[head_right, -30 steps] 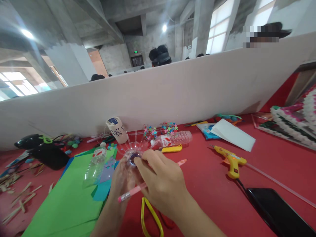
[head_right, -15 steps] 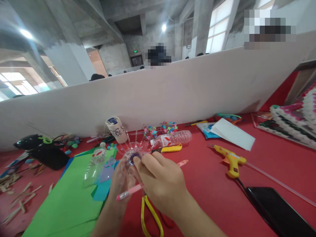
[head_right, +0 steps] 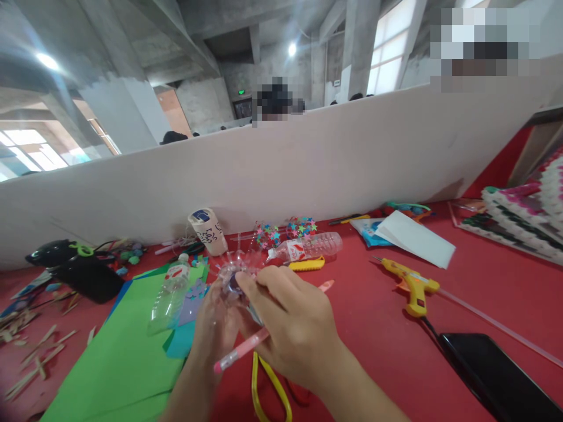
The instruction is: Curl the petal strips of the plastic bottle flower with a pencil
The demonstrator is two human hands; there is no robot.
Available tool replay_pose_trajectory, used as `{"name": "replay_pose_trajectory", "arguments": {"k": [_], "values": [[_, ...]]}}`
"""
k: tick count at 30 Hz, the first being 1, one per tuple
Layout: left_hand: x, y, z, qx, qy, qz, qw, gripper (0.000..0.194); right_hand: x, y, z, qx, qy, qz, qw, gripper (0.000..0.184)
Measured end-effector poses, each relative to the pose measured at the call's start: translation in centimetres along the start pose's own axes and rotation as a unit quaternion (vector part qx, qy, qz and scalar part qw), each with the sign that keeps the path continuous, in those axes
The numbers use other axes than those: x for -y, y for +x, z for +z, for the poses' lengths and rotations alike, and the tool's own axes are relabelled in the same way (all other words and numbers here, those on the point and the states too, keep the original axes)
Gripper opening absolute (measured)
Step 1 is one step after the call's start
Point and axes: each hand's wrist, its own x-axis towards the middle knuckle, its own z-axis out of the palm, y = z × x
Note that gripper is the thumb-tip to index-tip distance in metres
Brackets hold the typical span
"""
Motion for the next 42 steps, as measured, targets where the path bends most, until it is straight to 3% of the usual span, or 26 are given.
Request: {"name": "replay_pose_trajectory", "arguments": {"k": [4,8,15,23,29,42], "values": [[-0.3,0.1,-0.1,0.005,-0.003,0.015,1.0,0.01,-0.5,0.4,-1.3,-0.072,0.025,0.022,0.997,0.023],[-0.6,0.1,0.0,0.007,-0.001,0.003,1.0,0.008,-0.7,0.5,-1.8,-0.095,0.018,0.022,0.995,0.019],[-0.3,0.0,-0.1,0.009,-0.015,0.001,1.0,0.013,0.0,0.2,-0.5,-0.041,0.031,-0.018,0.998,0.015],[-0.3,0.1,0.1,0.009,-0.018,0.007,1.0,0.014,-0.1,-0.1,0.5,-0.003,-0.015,0.004,1.0,0.02],[-0.2,0.2,0.2,0.013,-0.022,0.018,1.0,0.014,0.0,0.1,0.3,0.001,-0.014,0.033,0.999,0.021],[-0.1,0.2,0.0,0.031,-0.026,0.015,0.999,0.011,0.2,0.3,0.5,0.01,-0.038,0.01,0.999,0.017]]}}
